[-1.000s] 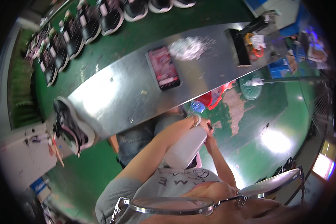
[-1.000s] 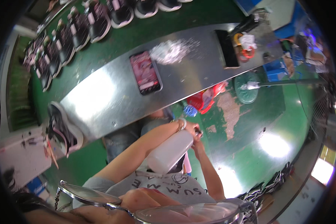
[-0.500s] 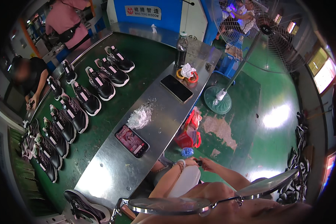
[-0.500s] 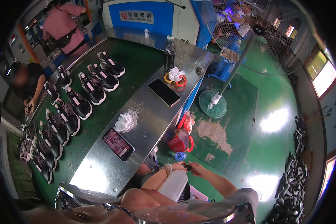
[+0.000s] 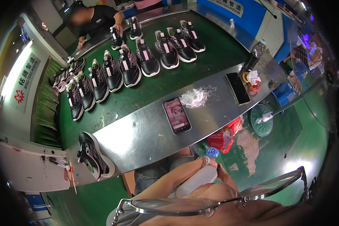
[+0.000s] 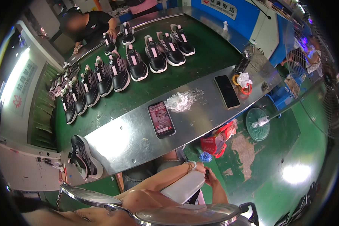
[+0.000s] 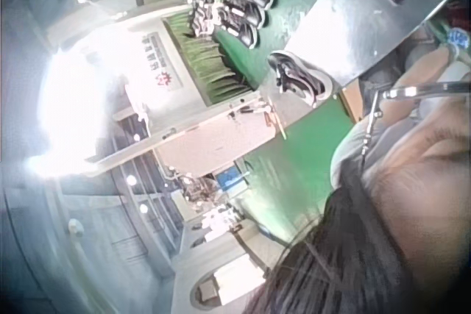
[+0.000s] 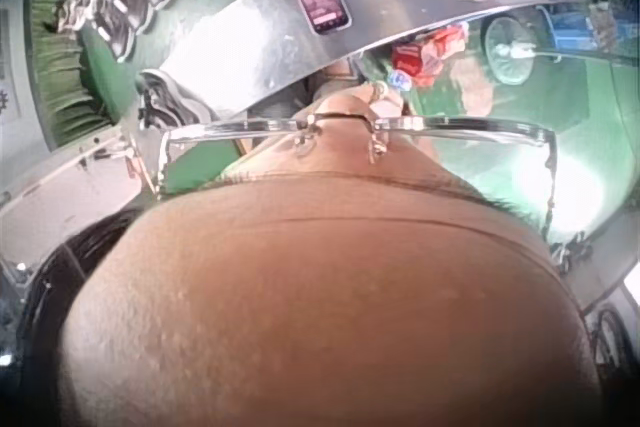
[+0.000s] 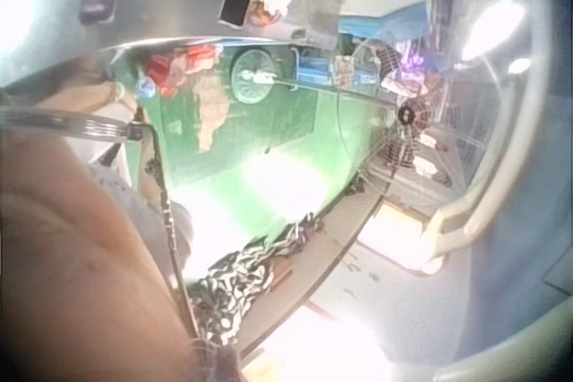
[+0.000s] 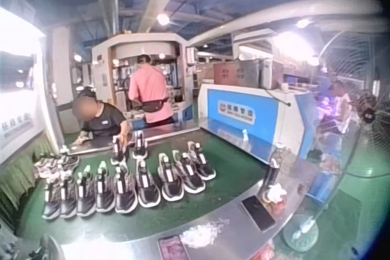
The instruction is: The person wipes a small component with a cloth, uses shears to trim excess material from it, and then applies liquid from a syringe to the side of a shoe.
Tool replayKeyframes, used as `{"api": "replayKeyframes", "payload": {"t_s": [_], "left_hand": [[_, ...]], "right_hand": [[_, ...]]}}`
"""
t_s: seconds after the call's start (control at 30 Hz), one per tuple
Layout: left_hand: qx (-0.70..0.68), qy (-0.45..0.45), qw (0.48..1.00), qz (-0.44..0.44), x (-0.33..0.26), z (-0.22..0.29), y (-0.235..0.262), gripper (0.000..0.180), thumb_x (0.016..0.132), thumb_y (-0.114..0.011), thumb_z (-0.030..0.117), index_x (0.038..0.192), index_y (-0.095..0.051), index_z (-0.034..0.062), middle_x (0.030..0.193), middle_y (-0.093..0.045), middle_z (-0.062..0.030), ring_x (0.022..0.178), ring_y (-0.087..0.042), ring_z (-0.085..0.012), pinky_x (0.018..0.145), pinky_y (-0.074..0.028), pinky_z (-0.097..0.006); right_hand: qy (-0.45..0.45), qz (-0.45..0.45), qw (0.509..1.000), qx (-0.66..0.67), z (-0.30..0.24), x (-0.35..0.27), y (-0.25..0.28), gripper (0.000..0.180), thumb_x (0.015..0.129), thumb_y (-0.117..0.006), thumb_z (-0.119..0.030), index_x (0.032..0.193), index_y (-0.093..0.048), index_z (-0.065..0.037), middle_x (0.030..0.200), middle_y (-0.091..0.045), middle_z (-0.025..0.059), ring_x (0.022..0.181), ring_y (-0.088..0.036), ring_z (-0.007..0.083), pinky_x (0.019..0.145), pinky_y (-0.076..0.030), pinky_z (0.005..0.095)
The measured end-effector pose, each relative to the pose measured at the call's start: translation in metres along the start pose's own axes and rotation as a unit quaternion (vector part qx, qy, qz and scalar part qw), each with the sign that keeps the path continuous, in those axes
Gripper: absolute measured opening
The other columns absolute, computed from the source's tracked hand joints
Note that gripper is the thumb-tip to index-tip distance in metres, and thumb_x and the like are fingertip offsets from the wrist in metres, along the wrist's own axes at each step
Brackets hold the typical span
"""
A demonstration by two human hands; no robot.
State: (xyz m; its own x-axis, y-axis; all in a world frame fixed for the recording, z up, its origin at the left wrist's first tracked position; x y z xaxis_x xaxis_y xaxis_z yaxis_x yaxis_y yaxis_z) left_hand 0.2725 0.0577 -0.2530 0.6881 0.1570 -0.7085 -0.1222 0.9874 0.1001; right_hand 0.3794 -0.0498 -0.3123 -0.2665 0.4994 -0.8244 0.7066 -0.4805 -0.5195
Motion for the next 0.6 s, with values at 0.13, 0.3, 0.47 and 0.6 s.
{"api": "replayKeyframes", "payload": {"t_s": [0.13, 0.3, 0.47, 0.6], "left_hand": [[0.007, 0.011, 1.000, -0.009, -0.001, -0.001, 0.001, 0.060, 0.060, -0.073, 0.025, 0.113, -0.054, 0.0034, 0.095, -0.063, -0.0130, 0.084, -0.061, -0.0203, 0.072, -0.048, -0.032], [0.021, 0.003, 0.999, -0.031, -0.004, 0.002, 0.000, 0.061, 0.059, -0.072, 0.027, 0.112, -0.056, 0.0027, 0.095, -0.064, -0.0142, 0.084, -0.062, -0.0211, 0.072, -0.049, -0.032], [-0.017, -0.023, 1.000, -0.012, -0.029, 0.025, 0.007, 0.059, 0.059, -0.071, 0.027, 0.110, -0.056, 0.0032, 0.098, -0.064, -0.0158, 0.091, -0.062, -0.0244, 0.077, -0.048, -0.035], [-0.026, -0.017, 0.998, 0.056, -0.016, -0.003, -0.003, 0.053, 0.061, -0.069, 0.027, 0.107, -0.057, 0.0036, 0.102, -0.063, -0.0158, 0.096, -0.060, -0.0257, 0.081, -0.047, -0.035]], "right_hand": [[0.071, 0.012, 0.997, -0.003, -0.001, 0.002, -0.007, 0.027, 0.081, -0.061, -0.037, 0.091, -0.059, -0.011, 0.074, -0.057, 0.0000, 0.063, -0.056, 0.0138, 0.055, -0.047, 0.0267], [0.222, 0.005, 0.972, -0.082, -0.011, 0.009, 0.027, 0.034, 0.079, -0.064, -0.040, 0.089, -0.057, -0.008, 0.083, -0.057, 0.0030, 0.076, -0.057, 0.0147, 0.062, -0.048, 0.0292], [0.194, 0.114, 0.969, -0.106, -0.038, 0.002, 0.054, 0.015, 0.081, -0.056, -0.023, 0.093, -0.049, -0.017, 0.063, -0.043, -0.0035, 0.045, -0.041, 0.0080, 0.037, -0.029, 0.0217], [0.146, 0.127, 0.969, -0.154, -0.056, 0.002, 0.025, 0.018, 0.079, -0.055, -0.017, 0.095, -0.045, -0.020, 0.058, -0.037, -0.0042, 0.038, -0.031, 0.0061, 0.033, -0.017, 0.0200]]}}
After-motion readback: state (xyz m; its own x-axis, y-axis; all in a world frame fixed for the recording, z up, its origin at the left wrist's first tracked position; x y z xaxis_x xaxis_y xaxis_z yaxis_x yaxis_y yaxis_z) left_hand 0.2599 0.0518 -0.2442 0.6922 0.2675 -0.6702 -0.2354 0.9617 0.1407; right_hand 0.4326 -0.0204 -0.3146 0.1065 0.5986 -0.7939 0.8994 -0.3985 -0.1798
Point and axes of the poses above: each hand's wrist, its own x-axis towards the middle knuckle, its own y-axis out of the back of the hand, z = x × y, the point moved 2 cm from there along x, towards the middle knuckle
